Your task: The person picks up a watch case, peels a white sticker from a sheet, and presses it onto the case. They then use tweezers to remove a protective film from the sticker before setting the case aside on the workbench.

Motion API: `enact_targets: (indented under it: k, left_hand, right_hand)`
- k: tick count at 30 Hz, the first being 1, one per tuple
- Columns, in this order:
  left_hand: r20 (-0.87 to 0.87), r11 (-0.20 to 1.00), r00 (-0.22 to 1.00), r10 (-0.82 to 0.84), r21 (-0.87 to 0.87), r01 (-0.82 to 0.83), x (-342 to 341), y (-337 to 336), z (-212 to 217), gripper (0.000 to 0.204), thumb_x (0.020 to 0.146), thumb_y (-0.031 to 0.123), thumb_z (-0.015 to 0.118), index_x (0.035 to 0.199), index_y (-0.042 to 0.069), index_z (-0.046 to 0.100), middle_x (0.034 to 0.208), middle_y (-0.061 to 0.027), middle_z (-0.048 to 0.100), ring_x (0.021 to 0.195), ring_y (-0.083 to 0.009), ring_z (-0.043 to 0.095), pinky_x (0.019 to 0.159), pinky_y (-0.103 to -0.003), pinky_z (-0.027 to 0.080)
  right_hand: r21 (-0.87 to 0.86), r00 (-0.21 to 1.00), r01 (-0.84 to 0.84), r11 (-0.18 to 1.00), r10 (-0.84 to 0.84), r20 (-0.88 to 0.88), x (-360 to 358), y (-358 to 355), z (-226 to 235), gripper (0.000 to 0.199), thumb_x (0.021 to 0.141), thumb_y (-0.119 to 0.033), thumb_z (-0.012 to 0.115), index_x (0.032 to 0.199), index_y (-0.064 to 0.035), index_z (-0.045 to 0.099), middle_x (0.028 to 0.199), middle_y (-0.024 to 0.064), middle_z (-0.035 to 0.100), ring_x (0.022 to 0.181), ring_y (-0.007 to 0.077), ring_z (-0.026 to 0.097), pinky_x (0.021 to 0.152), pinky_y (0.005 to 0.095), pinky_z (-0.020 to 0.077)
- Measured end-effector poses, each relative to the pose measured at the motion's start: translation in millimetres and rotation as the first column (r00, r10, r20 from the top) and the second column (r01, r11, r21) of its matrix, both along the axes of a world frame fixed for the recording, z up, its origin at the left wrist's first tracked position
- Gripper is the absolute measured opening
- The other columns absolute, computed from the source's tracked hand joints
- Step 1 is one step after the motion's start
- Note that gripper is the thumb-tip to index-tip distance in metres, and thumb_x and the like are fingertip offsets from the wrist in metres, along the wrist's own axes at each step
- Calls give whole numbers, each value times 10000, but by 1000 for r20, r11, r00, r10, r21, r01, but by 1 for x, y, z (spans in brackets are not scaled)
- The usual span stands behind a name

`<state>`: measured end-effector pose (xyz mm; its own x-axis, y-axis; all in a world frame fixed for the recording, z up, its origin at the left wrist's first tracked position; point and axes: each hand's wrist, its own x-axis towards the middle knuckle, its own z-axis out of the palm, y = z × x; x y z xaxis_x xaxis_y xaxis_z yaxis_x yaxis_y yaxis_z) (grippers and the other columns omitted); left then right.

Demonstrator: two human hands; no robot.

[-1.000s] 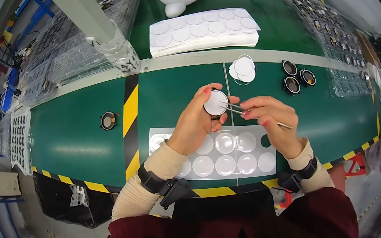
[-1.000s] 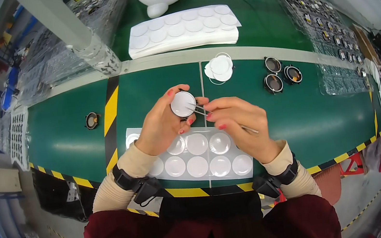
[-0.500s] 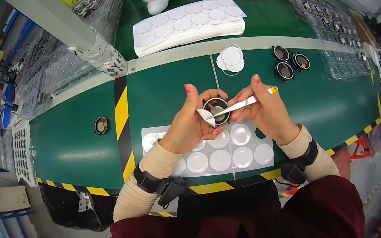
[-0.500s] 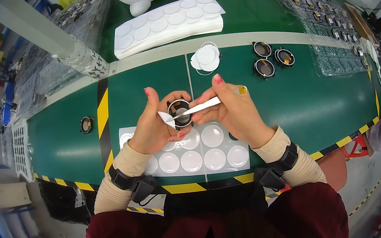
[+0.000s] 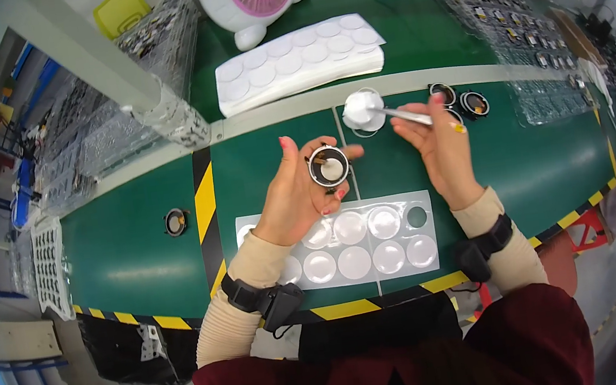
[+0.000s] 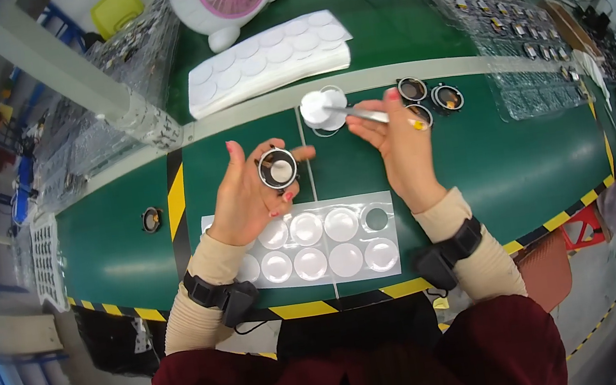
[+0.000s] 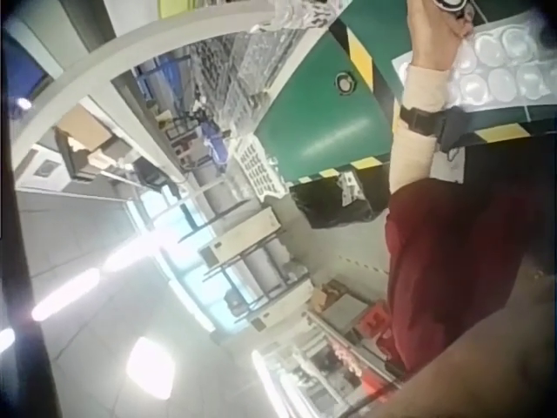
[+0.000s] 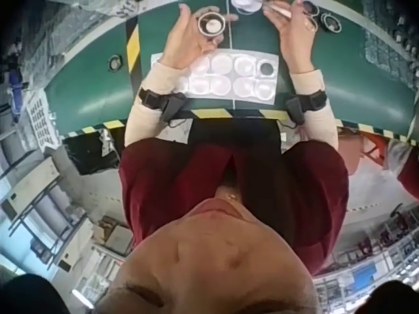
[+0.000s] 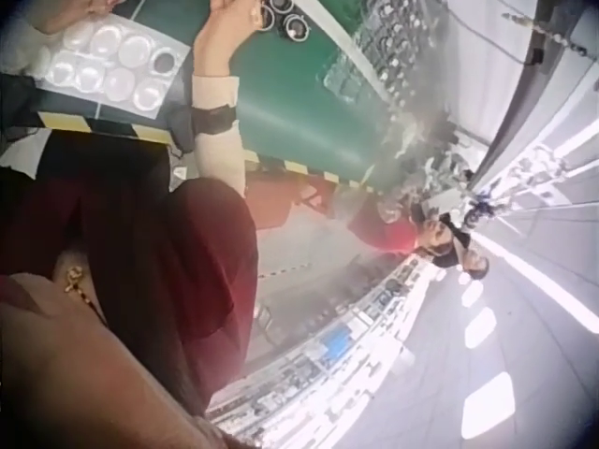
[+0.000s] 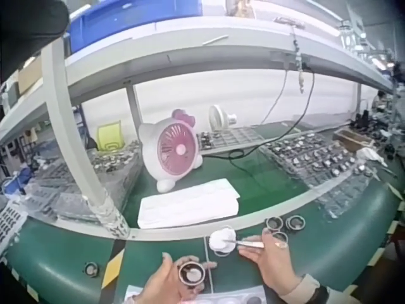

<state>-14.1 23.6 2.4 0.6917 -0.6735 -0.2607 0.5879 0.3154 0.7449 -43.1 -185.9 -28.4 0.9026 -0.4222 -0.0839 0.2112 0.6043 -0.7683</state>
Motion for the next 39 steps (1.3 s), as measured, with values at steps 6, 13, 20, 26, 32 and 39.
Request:
enact_targets:
  k: [6, 13, 20, 26, 32, 39]
  left_hand:
    - [95, 986, 985, -142, 104, 132, 38, -27, -6, 588, 896, 594, 201, 1091, 98, 448, 1058, -107, 557, 671, -158, 478, 519, -225, 368]
    - [-38, 998, 999, -32, -56, 30, 43, -16, -23, 383, 954, 373, 285, 1169, 90, 428, 1258, -153, 459, 823, -209, 555, 676, -297, 470]
    - [-177, 952, 983, 56, -287, -106, -13, -8, -5, 404, 903, 172, 313, 1277, 21, 342, 1337, -206, 357, 1153, -278, 450, 990, -395, 363]
    - [-176, 933, 983, 41, -345, -101, -19, -6, -1, 474, 875, 127, 328, 1322, -15, 260, 1346, -216, 329, 1218, -293, 385, 1061, -397, 284]
    - [-208, 920, 978, 30, -376, -109, -21, -4, -1, 437, 888, 103, 337, 1306, -13, 287, 1341, -210, 333, 1229, -289, 372, 1069, -389, 279]
    - [-156, 917, 984, 81, -376, -135, -21, -6, -6, 415, 919, 99, 387, 1307, -10, 287, 1329, -200, 342, 1238, -283, 358, 1078, -381, 266]
  right_hand:
    - [-315, 983, -150, 937, 109, -144, 3, 1, -4, 390, 938, -277, 438, 935, 91, 568, 979, 181, 579, 848, 231, 619, 760, 286, 518]
    - [-594, 945, 111, 797, 100, 311, -21, 13, 12, 189, 896, -57, 473, 954, 77, 593, 1030, 158, 572, 902, 224, 608, 791, 285, 504]
    - [-825, 887, 83, 559, 336, 317, -37, 33, 16, 221, 794, 95, 543, 1002, 47, 597, 1051, 161, 572, 928, 229, 601, 786, 288, 498]
    - [-840, 889, 40, 542, 365, 278, -41, 36, 15, 223, 798, 87, 538, 1009, 43, 597, 1039, 164, 582, 921, 231, 597, 771, 289, 494]
    - [-840, 895, 56, 540, 346, 282, -39, 36, 14, 214, 803, 92, 527, 998, 43, 600, 1031, 160, 585, 914, 226, 598, 763, 287, 496]
    - [-827, 916, 126, 547, 256, 309, -39, 38, 13, 203, 794, 95, 534, 977, 43, 608, 996, 152, 597, 882, 206, 600, 727, 265, 495]
